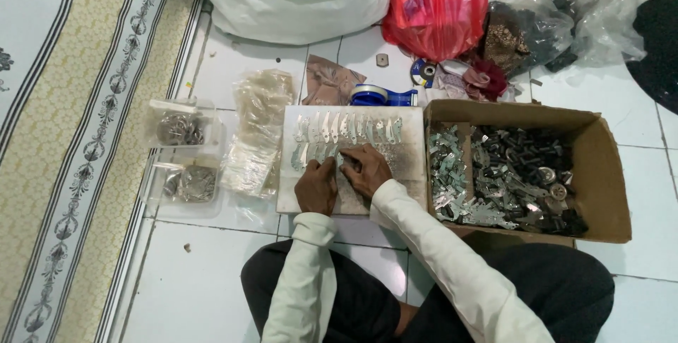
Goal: Sorting and bagging small metal components from a bulk box into individual plastic bags.
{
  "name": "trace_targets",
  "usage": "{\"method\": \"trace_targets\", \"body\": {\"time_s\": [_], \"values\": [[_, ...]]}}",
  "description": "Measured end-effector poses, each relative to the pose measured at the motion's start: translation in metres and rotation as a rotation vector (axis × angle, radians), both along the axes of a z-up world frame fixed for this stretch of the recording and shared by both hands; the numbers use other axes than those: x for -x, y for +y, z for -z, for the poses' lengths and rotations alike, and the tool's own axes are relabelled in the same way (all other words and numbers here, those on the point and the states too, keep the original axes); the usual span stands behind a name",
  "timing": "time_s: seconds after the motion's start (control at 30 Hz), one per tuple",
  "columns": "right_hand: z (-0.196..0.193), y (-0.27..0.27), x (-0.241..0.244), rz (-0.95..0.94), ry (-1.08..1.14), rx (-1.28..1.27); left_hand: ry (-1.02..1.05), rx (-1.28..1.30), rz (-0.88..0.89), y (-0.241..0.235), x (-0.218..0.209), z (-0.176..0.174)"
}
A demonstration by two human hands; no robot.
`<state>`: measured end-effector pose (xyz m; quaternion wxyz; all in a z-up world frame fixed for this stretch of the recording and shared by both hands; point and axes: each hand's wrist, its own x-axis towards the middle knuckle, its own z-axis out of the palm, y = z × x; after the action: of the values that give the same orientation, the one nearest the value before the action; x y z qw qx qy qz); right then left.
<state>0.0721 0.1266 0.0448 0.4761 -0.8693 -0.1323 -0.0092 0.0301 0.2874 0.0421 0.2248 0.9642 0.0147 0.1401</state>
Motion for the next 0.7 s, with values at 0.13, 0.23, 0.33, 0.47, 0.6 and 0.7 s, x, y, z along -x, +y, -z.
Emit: {"method": "trace_targets", "body": {"time_s": [0.13,0.23,0.33,0.47,0.6,0.7], "values": [[0.003,0.001,-0.002,0.011,-0.016,0.026,0.041,0.043,-0.018,0.002,-0.004,0.018],[0.006,0.003,-0.002,0.017,-0.040,0.037,0.045,0.026,-0.023,0.003,-0.004,0.019],[0.004,0.001,0.000,0.035,-0.048,0.012,0.035,0.048,-0.006,0.003,-0.001,0.012],[-0.016,-0.032,0.008,-0.004,-0.121,-0.144,-0.123,0.044,0.018,0.001,0.006,0.010],[-0.057,-0.116,0.019,0.001,-0.195,-0.010,-0.349,0.046,0.098,-0.026,0.015,-0.004],[-0.055,-0.208,0.017,0.071,0.047,0.165,-0.384,0.068,0.236,-0.081,0.020,-0.013]]}}
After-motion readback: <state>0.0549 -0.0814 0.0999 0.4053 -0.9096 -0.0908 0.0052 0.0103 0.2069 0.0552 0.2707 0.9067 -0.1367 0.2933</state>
